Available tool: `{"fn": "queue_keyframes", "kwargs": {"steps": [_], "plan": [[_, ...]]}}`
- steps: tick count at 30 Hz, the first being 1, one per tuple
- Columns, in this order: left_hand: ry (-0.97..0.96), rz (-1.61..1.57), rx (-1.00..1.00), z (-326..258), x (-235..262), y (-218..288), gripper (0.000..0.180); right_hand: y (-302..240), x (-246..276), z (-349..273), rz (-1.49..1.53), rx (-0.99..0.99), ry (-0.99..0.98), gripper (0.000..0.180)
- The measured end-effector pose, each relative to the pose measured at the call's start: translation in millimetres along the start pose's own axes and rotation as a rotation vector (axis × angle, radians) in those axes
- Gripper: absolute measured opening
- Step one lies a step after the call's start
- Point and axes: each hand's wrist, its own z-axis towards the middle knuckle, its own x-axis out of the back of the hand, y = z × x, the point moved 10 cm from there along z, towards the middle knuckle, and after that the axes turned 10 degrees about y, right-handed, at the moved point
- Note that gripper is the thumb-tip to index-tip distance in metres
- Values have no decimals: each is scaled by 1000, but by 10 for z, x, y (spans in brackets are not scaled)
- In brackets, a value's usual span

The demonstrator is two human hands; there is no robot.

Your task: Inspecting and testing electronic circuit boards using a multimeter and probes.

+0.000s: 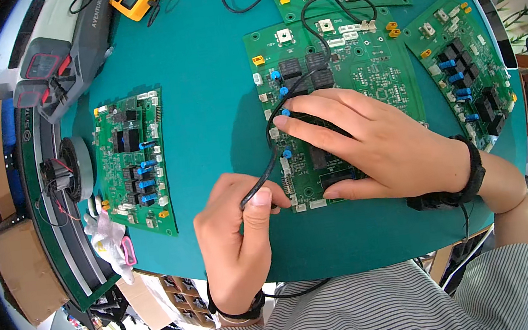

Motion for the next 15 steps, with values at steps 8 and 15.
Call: {"fn": "queue_keyframes", "kwargs": {"steps": [8, 15], "plan": [[-58, 62, 54, -7, -52, -31, 49, 0, 4, 2, 2, 0, 14, 79], [-38, 59, 0, 2, -52, 5, 49, 29, -42, -19, 36, -20, -12, 93]]}}
